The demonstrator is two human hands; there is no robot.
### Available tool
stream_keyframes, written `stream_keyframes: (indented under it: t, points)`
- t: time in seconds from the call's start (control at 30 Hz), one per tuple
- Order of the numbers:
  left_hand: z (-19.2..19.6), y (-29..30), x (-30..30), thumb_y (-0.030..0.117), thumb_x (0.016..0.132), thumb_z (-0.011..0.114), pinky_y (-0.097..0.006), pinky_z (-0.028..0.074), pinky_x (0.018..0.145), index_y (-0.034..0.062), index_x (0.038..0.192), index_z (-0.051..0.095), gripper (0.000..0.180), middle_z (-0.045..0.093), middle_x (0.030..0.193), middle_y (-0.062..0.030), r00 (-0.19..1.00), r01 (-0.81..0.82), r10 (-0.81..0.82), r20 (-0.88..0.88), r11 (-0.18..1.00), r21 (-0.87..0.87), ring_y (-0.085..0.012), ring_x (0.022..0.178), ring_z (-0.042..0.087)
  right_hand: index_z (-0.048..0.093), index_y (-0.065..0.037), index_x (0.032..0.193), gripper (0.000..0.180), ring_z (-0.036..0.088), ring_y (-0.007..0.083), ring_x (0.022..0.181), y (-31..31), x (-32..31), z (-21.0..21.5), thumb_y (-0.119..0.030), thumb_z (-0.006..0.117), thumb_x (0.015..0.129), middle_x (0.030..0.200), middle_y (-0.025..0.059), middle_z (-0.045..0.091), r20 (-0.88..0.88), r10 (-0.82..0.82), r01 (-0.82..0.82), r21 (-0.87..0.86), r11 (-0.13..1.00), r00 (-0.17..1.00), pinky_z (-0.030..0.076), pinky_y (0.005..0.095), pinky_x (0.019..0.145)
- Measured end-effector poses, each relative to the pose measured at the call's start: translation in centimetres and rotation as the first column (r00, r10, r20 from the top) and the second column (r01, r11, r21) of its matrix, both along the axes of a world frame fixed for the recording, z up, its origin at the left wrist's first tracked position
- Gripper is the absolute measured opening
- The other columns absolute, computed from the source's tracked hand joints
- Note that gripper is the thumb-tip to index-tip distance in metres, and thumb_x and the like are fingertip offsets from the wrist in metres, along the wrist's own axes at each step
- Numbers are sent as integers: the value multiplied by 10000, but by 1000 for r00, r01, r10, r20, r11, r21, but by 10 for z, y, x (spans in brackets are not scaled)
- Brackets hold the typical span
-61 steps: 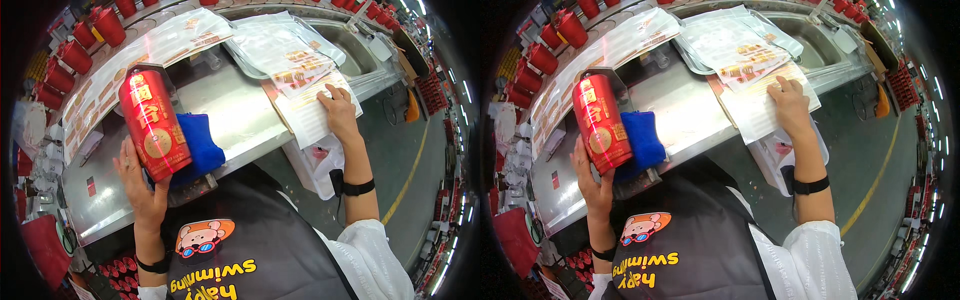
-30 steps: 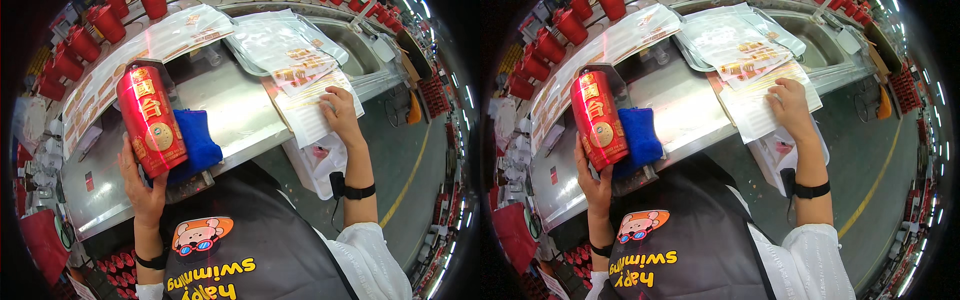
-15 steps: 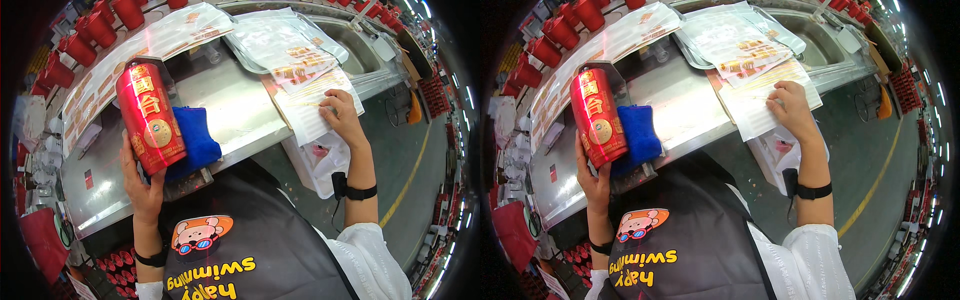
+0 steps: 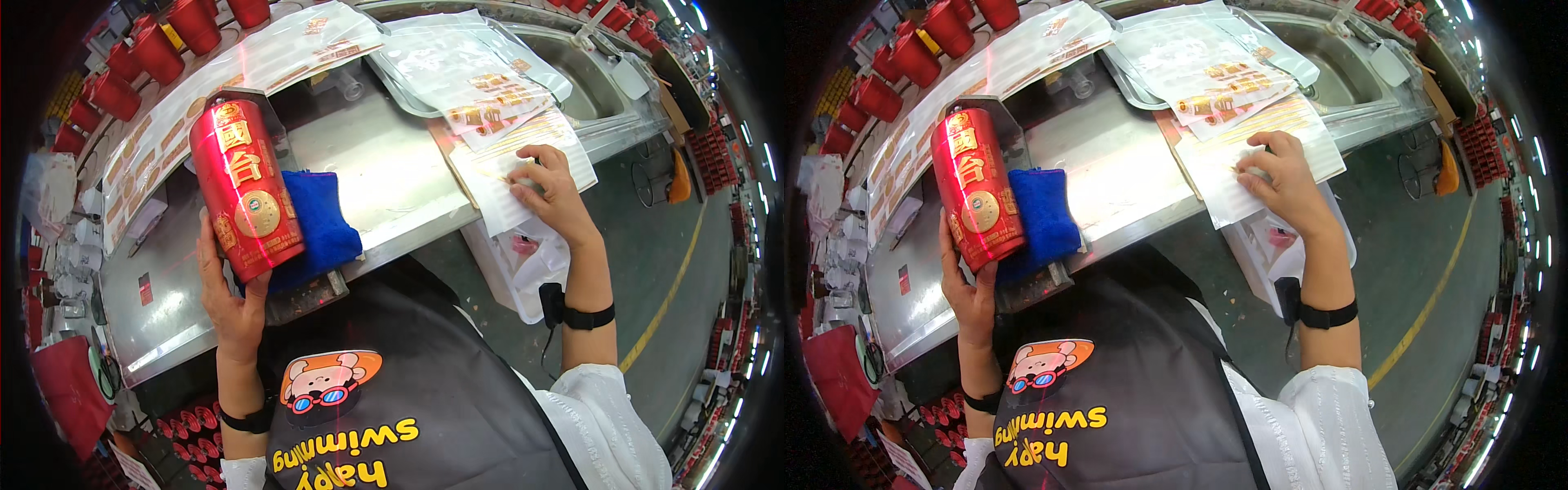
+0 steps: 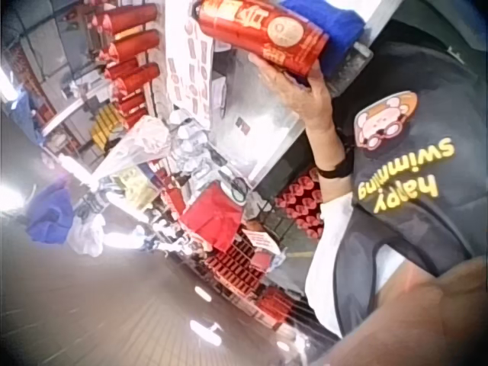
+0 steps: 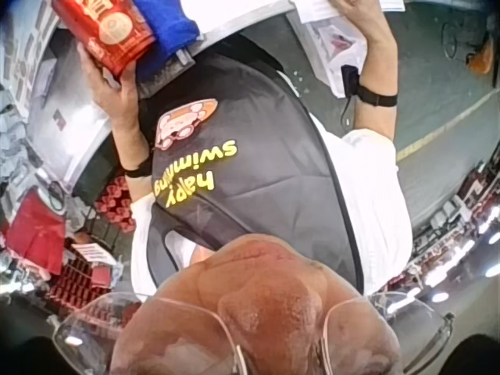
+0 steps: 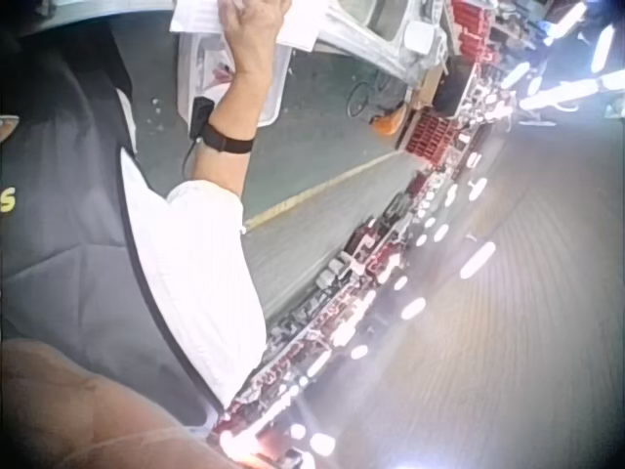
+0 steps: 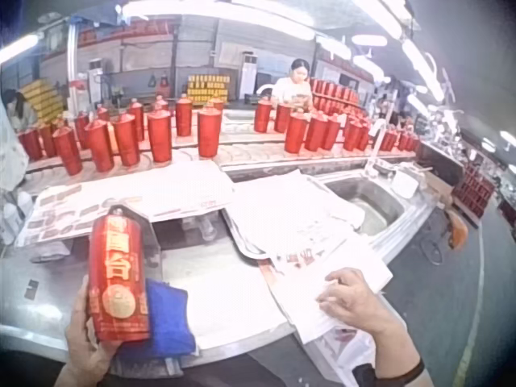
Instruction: Applying labels to cylindrical containers on an assembly line.
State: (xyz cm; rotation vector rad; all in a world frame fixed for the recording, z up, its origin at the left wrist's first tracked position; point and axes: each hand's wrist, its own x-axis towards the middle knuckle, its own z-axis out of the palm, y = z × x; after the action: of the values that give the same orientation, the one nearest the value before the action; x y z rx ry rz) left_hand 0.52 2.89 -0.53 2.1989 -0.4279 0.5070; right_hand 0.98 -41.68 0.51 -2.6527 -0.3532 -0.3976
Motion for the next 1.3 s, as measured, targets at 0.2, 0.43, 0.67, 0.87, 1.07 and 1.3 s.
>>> stream_keyframes:
  t: [0.2,0.43,0.67,0.87,1.07,1.3]
  points:
    - [-1,-4,1,358,885,702,-408,341,1096,-25,1482,292,820,394,1483,-218,1000,6,-6,2,999,-31,-323,1324,452,708,-84,936,167,486,318,1146,0,-3,-5,-66,721,771,1171,110,574,-31,-2,2,-10,1000,1000,410,403,970]
    - [3,3,-2,370,861,713,-477,265,1132,-41,1464,317,830,435,1445,-225,998,-48,44,42,993,110,-353,1302,463,628,-34,835,59,449,313,1209,4,-1,-7,-27,671,794,1239,120,539,82,29,-30,3,1000,996,367,388,1017]
    - [18,-7,3,400,773,743,-630,147,1131,-49,1435,374,881,532,1364,-184,938,-173,42,345,918,358,-375,1260,494,597,-14,804,55,438,329,1205,70,-3,35,9,646,803,1215,143,512,35,103,-107,152,983,994,344,417,1028]
    - [9,-3,-10,416,829,714,-599,175,1122,-18,1445,379,825,507,1380,-199,969,-143,101,225,973,182,-401,1321,420,624,-50,789,180,453,380,1181,171,7,72,24,735,668,1180,137,522,105,465,-477,168,863,879,347,471,1003]
    - [49,-8,-14,302,929,617,-505,119,1152,53,1197,592,367,410,1411,-298,990,132,-129,60,991,-38,-455,1388,247,621,-61,815,179,467,407,1148,229,17,85,-26,750,696,1175,157,525,154,606,-625,164,763,780,402,478,945]
    - [27,-8,-18,191,898,634,-469,199,1113,60,862,599,140,404,1433,-297,994,-107,111,25,989,-104,-412,1302,354,608,-42,847,158,464,377,1129,236,23,56,-145,726,821,1187,169,510,88,523,-528,228,818,848,388,452,946]
